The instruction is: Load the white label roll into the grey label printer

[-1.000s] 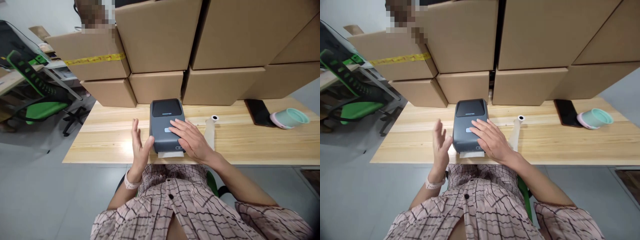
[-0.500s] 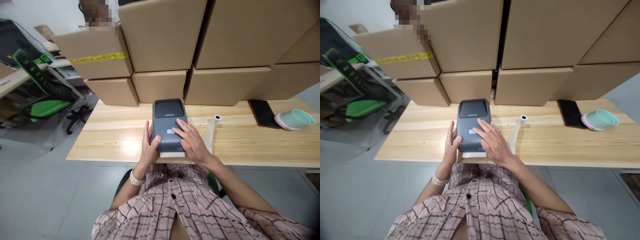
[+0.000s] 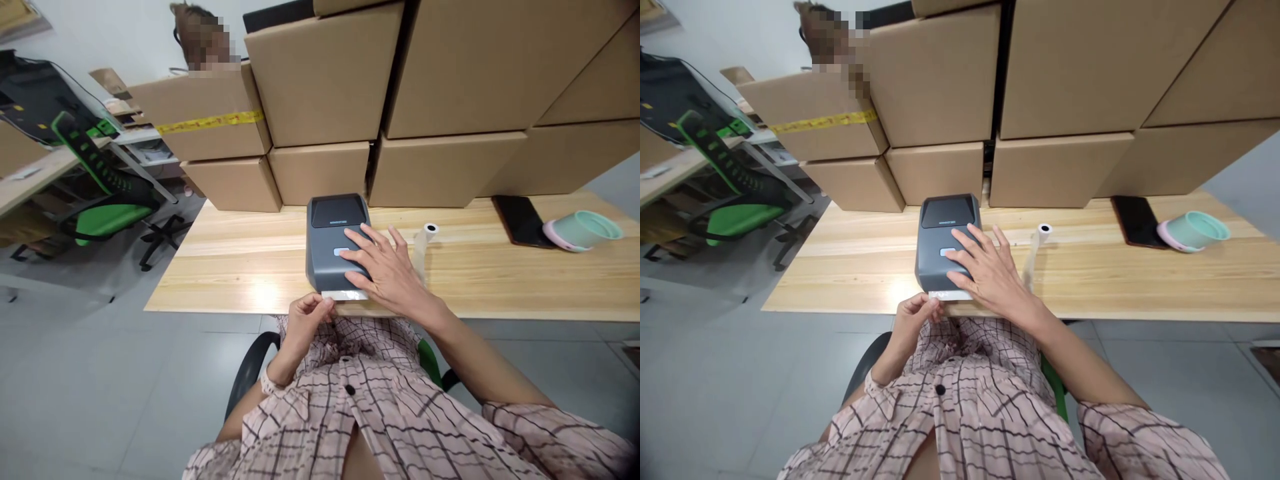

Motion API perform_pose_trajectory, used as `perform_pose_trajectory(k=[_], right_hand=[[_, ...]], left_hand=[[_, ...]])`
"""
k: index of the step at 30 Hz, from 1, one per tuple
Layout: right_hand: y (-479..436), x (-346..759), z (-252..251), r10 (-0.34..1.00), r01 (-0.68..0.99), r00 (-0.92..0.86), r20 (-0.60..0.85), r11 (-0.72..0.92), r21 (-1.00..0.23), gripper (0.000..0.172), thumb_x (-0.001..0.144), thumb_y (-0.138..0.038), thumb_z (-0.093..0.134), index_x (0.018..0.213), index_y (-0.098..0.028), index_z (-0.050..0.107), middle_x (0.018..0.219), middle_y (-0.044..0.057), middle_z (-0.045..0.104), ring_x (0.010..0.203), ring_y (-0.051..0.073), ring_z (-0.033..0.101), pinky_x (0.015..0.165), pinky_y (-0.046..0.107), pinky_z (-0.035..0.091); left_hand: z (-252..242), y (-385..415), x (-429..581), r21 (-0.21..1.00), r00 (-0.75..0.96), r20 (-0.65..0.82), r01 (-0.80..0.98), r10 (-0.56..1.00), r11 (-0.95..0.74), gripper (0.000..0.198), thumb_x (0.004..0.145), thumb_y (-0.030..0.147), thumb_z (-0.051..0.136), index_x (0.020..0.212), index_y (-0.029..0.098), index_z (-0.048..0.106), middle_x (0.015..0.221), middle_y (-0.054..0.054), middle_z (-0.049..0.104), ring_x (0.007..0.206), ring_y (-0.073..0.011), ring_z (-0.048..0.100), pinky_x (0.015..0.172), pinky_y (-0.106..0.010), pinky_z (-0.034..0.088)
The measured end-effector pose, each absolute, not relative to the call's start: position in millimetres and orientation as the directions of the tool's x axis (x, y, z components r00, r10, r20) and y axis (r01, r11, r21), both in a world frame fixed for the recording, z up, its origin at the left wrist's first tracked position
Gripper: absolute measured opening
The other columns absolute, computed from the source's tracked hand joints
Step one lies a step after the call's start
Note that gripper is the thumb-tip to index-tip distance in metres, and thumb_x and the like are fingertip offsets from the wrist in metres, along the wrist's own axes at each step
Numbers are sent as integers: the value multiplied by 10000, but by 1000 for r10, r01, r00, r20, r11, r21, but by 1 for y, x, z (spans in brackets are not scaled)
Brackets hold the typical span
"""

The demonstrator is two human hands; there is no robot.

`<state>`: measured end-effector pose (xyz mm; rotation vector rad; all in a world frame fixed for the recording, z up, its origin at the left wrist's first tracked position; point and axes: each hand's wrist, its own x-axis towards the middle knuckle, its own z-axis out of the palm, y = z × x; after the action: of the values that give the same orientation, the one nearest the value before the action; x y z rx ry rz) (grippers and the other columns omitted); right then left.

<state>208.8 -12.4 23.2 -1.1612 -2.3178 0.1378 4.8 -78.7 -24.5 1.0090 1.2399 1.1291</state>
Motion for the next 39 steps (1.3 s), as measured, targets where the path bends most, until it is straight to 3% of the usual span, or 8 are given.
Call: perform_pose_trajectory(k=[5,8,11,15,26,30,36,39], right_hand=[[-18,215,12,830,547,-322,456,556,-626,407,1057,-517,431,1378,-313,576,1703,45,342,1596,277,262,1286,628,198],[-24,222,-10,928,330,-110,355,371,-868,574,1067,-563,361,1589,-324,341,1740,62,241,1608,246,233,1297,580,235],[-29,223,-27,964,227,-119,237,259,-939,626,1068,-592,319,1633,-326,282,1741,38,243,1616,229,201,1329,540,159],[-34,221,-27,966,196,-159,205,235,-952,642,1057,-623,323,1638,-352,291,1747,-11,220,1624,231,168,1342,522,115],[-8,236,32,916,294,-288,279,361,-885,833,951,-819,308,1651,-373,232,1757,1,182,1622,311,156,1323,580,130],[45,225,65,869,398,-257,422,493,-774,891,947,-820,340,1661,-327,141,1744,66,219,1608,311,206,1314,573,175],[149,207,96,811,478,-124,572,554,-682,855,956,-822,290,1631,-312,170,1722,80,258,1599,323,230,1292,594,210],[169,205,102,784,523,-114,610,570,-634,829,975,-794,274,1637,-309,152,1717,89,254,1587,337,260,1268,619,249]], left_hand=[[-26,-76,-11,991,-282,118,-23,952,-130,381,947,494,633,731,183,672,716,-10,643,660,-129,574,638,-254,476],[-26,-58,-16,972,-297,235,44,925,-232,383,1003,497,553,1233,228,697,1302,-86,700,1176,-215,658,977,-345,541],[-29,-39,-11,962,-140,265,111,954,-251,576,1044,543,434,1548,267,480,1672,-74,404,1560,-249,356,1287,-435,296],[-39,-30,-2,939,-126,317,176,940,-294,648,1042,586,390,1610,274,390,1727,-37,275,1625,-249,184,1341,-427,152],[-4,2,-6,891,-173,440,-35,881,-452,579,1046,506,427,1556,237,482,1574,-95,542,1513,-274,447,1279,-426,331],[18,50,-16,880,-162,463,-38,872,-474,627,981,452,592,1560,261,447,1639,-95,456,1510,-295,449,1279,-417,319],[7,87,-36,988,163,137,42,977,-146,1034,787,317,732,1660,301,178,1757,-105,164,1635,-314,114,1303,-502,210],[-4,84,-37,996,298,19,77,954,-44,1195,720,290,751,1680,262,40,1769,-115,71,1635,-320,112,1308,-474,197]])
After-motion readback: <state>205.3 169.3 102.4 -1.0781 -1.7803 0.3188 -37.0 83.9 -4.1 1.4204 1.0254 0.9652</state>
